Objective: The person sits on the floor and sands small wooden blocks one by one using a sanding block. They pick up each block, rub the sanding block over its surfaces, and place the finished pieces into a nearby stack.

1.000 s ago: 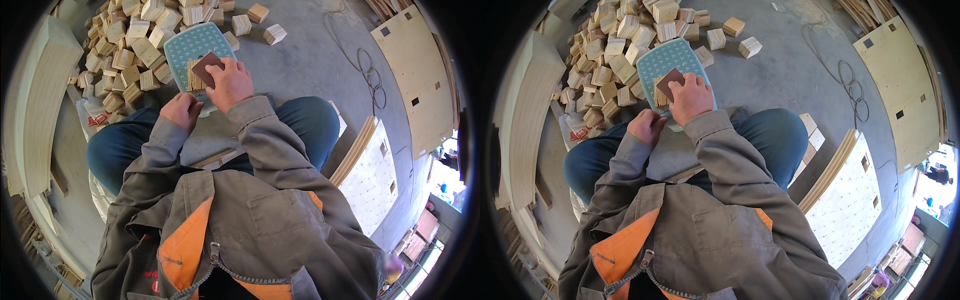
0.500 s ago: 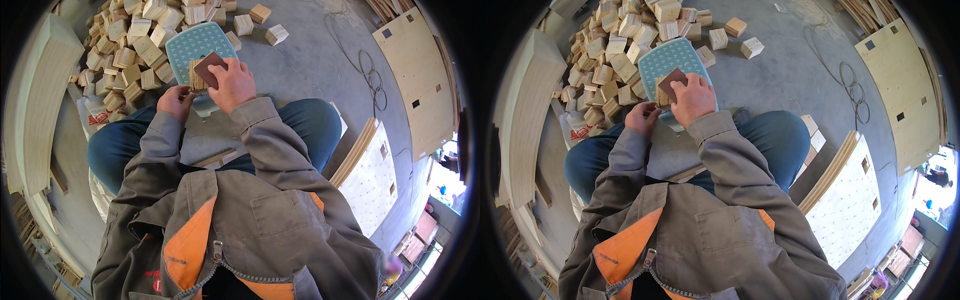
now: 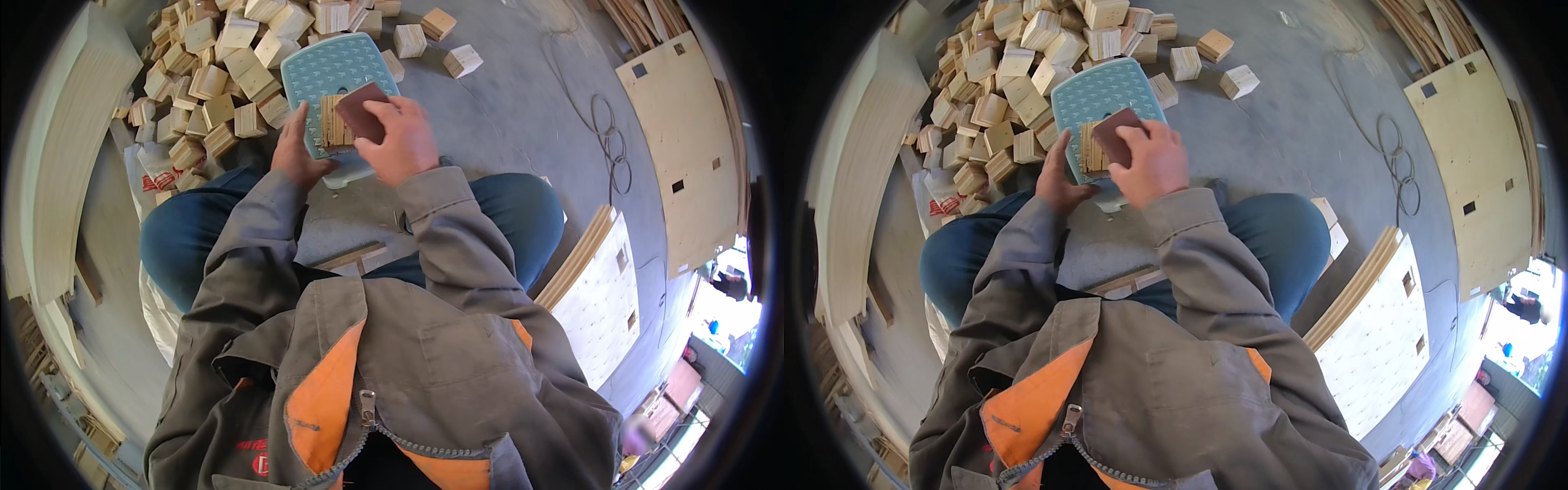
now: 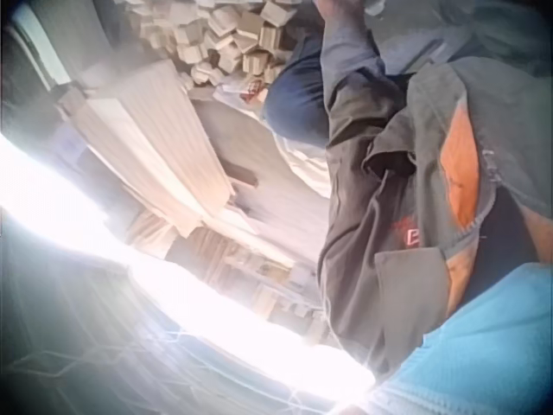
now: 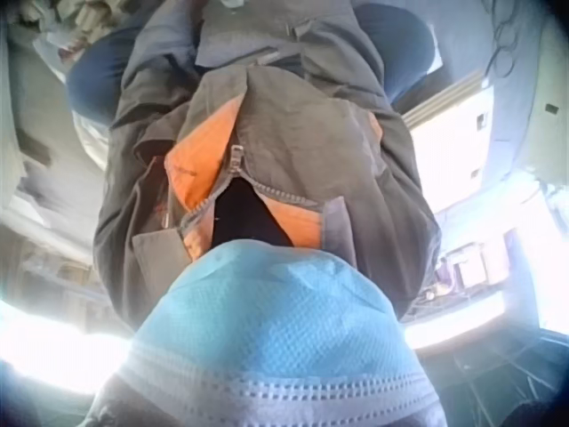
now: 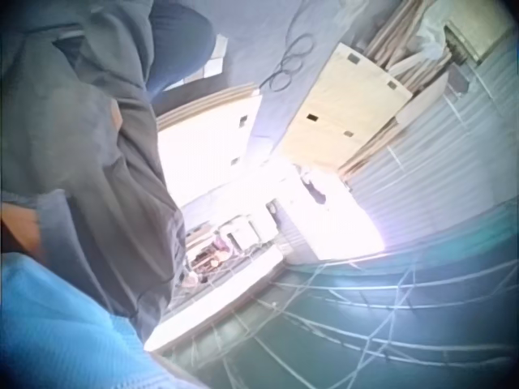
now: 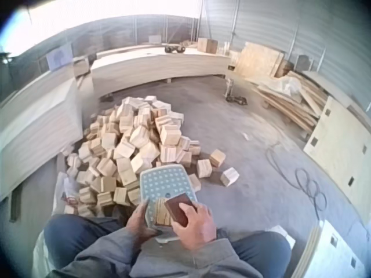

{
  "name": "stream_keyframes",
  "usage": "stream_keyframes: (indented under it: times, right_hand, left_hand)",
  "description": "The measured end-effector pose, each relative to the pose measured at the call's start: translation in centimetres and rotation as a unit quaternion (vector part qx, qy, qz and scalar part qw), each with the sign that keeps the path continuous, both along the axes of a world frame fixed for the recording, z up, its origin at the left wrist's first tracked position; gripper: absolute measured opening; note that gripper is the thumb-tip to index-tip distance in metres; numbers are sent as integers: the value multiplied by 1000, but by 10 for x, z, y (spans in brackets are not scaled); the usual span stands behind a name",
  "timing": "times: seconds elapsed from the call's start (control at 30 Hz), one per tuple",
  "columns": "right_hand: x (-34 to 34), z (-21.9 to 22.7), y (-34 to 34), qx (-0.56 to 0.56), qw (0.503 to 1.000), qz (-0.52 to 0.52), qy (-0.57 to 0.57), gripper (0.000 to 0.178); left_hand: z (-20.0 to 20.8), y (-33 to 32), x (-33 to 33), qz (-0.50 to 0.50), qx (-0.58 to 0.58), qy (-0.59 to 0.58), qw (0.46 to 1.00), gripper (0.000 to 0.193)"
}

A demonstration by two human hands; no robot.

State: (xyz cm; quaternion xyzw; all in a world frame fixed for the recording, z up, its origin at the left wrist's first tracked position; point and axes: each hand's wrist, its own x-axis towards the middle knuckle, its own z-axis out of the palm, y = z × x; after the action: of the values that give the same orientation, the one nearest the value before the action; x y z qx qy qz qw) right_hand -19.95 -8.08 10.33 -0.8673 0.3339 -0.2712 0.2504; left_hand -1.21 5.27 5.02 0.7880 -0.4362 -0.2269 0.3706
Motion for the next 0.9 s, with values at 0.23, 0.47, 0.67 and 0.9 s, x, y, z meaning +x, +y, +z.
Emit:
stream_keyframes:
  times: [0.23,0.47,0.67,0.9]
  right_hand:
    - [-35,0,-23,-19,1000,-25,-1,65]
    - [-29,23,22,-77,994,71,27,69]
    - [-14,13,39,-97,987,83,100,64]
    - [23,-1,21,-129,984,75,95,59]
  left_hand:
    - [-15,-23,6,-49,-65,94,992,131]
    - [-39,-33,4,-33,-125,8,992,119]
    - [-30,-37,-9,12,-152,104,983,107]
    - [-44,-35,-6,22,-155,22,987,106]
